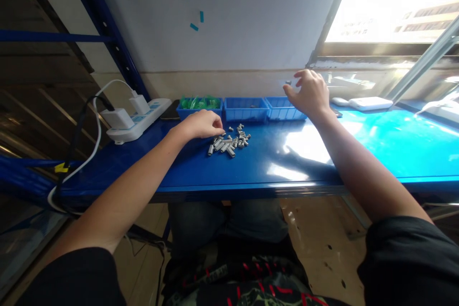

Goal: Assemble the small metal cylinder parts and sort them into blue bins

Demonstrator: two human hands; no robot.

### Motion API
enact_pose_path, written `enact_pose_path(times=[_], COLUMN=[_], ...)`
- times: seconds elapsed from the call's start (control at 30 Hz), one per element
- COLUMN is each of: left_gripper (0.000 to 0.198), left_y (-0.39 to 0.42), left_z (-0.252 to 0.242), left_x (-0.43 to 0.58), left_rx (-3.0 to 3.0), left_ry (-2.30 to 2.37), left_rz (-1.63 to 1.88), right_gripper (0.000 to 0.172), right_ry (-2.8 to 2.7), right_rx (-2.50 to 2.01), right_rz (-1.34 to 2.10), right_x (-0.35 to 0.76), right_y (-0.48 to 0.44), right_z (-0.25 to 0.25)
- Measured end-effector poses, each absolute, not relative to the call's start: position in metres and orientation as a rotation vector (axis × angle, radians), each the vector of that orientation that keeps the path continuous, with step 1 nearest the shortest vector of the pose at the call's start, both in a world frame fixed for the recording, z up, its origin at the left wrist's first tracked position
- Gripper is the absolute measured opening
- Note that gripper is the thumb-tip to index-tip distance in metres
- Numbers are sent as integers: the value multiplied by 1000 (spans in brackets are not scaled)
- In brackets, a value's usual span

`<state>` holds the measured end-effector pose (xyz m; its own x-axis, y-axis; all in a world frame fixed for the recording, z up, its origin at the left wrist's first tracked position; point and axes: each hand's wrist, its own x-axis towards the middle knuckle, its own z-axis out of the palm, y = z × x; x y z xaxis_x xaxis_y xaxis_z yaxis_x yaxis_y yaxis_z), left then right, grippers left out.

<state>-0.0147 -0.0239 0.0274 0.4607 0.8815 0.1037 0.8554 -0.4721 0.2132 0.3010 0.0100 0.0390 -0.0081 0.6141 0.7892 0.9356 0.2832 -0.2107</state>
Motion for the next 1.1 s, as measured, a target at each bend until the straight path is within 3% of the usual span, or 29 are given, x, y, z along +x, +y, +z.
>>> enact_pose_path(times=[0.07,0.17,0.43,0.6,1.1], left_gripper=[27,30,26,31,38], left_y=[-24,-24,-19,-25,-29], left_z=[24,21,19,25,19], left_x=[-11,-6,-11,-6,5], left_rx=[2570,2597,2586,2505,2516], left_ry=[1592,1616,1665,1442,1160], left_rz=[301,316,277,484,697], right_gripper=[41,35,29,30,19], right_ry=[-1732,-1791,-2222,-2433,-2379], right_rx=[-1529,-1541,-1086,-923,-815], right_rz=[-448,-395,-291,-291,-310], right_x=[315,313,229,204,203], right_y=[24,32,-16,-38,-36], right_z=[28,15,18,9,-1])
